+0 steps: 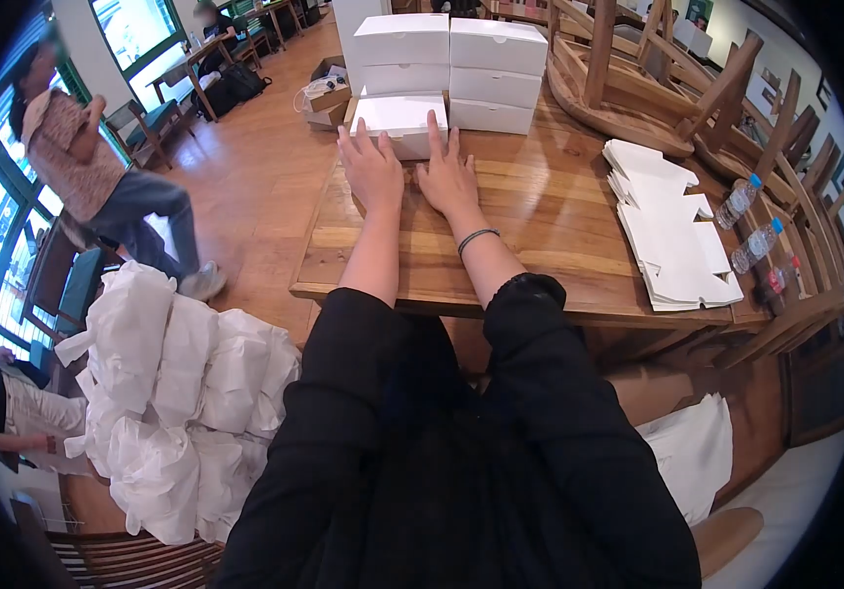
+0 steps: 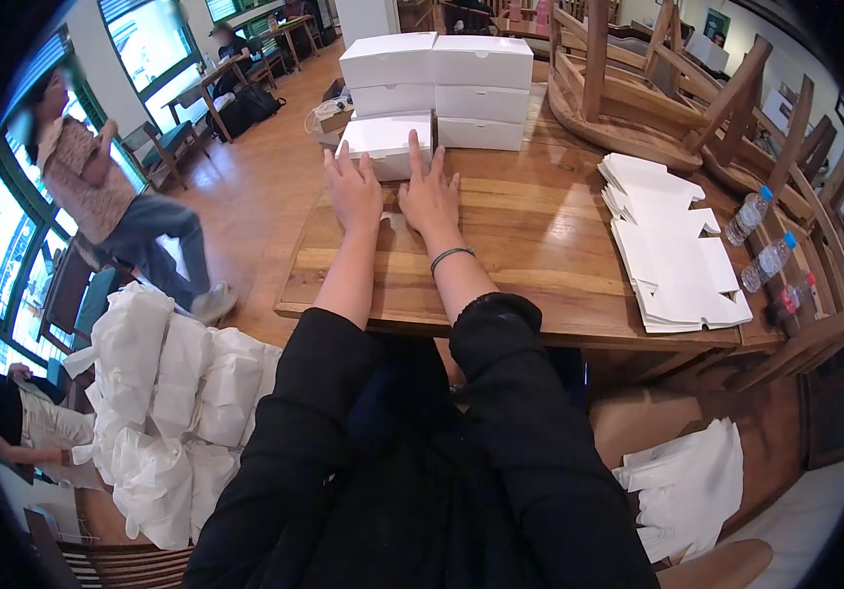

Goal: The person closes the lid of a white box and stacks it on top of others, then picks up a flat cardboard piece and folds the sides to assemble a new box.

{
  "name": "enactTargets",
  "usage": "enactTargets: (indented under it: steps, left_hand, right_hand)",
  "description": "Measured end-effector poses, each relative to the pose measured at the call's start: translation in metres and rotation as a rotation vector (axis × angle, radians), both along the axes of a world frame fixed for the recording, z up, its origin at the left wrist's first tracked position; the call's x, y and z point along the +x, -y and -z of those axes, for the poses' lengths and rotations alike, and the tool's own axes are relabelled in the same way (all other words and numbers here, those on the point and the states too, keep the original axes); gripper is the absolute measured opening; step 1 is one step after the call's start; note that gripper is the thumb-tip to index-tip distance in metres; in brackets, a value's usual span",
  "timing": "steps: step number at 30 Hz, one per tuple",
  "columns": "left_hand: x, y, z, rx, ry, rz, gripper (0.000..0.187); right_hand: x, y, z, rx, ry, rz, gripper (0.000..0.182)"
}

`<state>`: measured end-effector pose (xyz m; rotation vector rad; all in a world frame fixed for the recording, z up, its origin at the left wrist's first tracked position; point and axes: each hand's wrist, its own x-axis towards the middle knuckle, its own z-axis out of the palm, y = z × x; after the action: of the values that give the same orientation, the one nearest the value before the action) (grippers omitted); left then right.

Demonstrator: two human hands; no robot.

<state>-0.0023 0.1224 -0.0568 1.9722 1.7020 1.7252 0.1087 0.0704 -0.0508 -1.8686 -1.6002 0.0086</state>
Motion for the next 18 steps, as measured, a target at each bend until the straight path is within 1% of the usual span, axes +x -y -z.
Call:
enactTargets:
  steps: [1, 4, 7, 10, 16, 18]
  left_hand:
    - [-0.0001, 0.0007, 0.0000, 0.023, -0.043, -0.021, 0.053]
    - [0.0011, 0.0024, -0.0013, -0.037, -0.122, -0.039, 0.055]
    - [0.0011, 0.0011, -0.0010, -0.113, -0.110, -0.017, 0.058]
    - [0.0024, 0.0031, -0.0019, -0.141, -0.134, -0.028, 0.057]
    - [0.0040, 0.0037, -0.0015, -0.145, -0.150, -0.054, 0.059]
    - [0.0054, 0.0028, -0.0003, -0.117, -0.158, -0.073, 0.059]
  right_hand:
    - [-0.0003, 0.0006, 0.0001, 0.012, 0.001, 0.001, 0.098]
    - [-0.0008, 0.0035, -0.0010, 0.054, -0.012, -0.007, 0.095]
    - [-0.0015, 0.0050, -0.0038, 0.009, 0.012, 0.003, 0.091]
    - [-0.0013, 0.0060, -0.0057, -0.002, -0.025, -0.011, 0.090]
    - [-0.0015, 0.0084, -0.0088, -0.033, -0.033, -0.015, 0.094]
    - [-0.0035, 0.0098, -0.0076, 0.035, -0.014, 0.001, 0.097]
